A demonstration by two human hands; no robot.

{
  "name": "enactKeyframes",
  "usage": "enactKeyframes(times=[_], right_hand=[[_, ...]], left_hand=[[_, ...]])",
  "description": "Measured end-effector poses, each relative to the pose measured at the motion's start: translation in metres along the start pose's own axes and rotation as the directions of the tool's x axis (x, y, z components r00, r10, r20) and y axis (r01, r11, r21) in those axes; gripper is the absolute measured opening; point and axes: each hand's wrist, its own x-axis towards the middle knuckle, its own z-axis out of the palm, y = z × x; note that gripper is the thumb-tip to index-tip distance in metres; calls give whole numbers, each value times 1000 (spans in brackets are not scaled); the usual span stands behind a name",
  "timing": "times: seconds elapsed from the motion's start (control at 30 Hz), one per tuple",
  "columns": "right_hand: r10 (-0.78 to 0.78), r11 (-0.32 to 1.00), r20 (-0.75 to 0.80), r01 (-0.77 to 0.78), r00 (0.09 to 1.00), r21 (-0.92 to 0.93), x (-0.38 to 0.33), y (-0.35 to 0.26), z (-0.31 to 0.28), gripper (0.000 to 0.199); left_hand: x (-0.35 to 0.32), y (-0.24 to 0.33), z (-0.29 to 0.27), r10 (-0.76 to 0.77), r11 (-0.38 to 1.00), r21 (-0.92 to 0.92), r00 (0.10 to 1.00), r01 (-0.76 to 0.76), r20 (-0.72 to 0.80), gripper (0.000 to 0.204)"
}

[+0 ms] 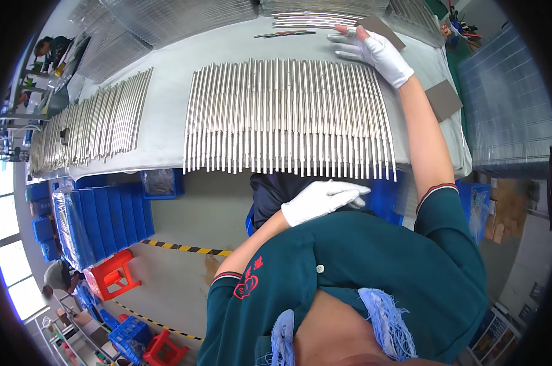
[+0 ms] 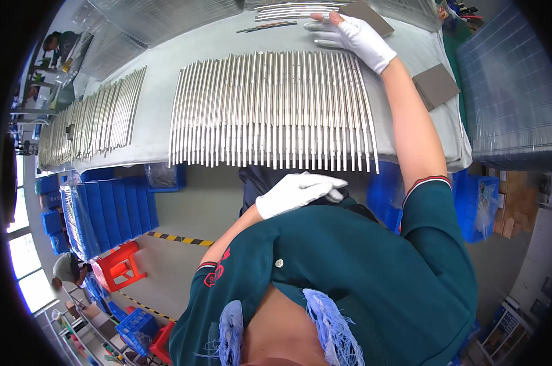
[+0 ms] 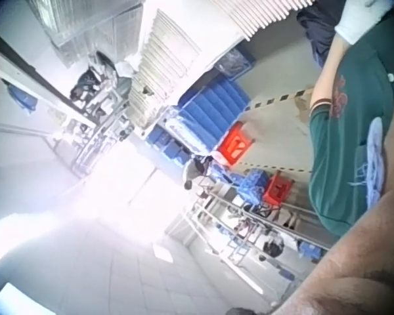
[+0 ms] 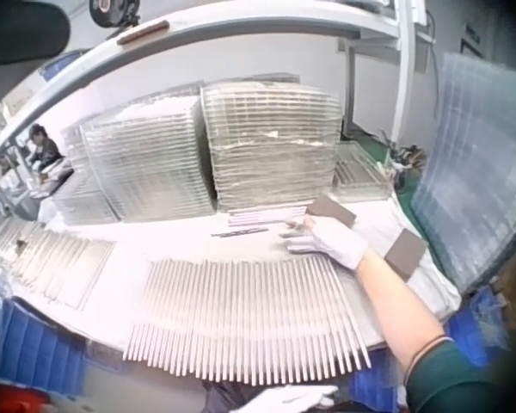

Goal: Organizing and aligning thin metal rods on a factory workbench using a sanding block.

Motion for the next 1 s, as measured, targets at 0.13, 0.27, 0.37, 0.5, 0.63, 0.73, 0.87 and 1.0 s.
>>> enactKeyframes(times=[0.13, 0.27, 0.37, 0.5, 0.63, 0.73, 0.87, 1.0], right_hand=[[-217, 947, -48, 199, 975, -250, -15, -21, 24, 71], [-97, 712, 248, 241, 964, -659, -39, -23, 60, 90], [-85, 97, 453, 460, 888, -883, -36, -2, 87, 72], [-83, -17, 487, 487, 869, -873, -40, -6, 89, 64], [-28, 0, 408, 408, 912, -913, -61, -12, 62, 65], [-32, -8, 328, 328, 944, -945, -81, -16, 34, 67], [-63, -4, 284, 285, 957, -959, -86, -15, 27, 68], [-67, -42, 274, 272, 959, -961, -75, -11, 40, 73]], left_hand=[[-62, 4, -31, 192, 948, 273, 978, -162, -86, 38], [-136, 27, -75, 423, 906, 240, 780, -349, -461, 36], [-132, 57, -109, 532, 828, 561, 340, -18, -775, 36], [-108, 62, -171, 684, 469, 771, 375, 431, -626, 39], [-79, 55, -170, 709, 342, 717, 334, 607, -621, 51], [-76, 58, -162, 740, 295, 699, 307, 651, -599, 53], [-70, 55, -160, 731, 299, 700, 316, 649, -604, 58], [-59, 54, -148, 721, 303, 697, 321, 650, -614, 62]])
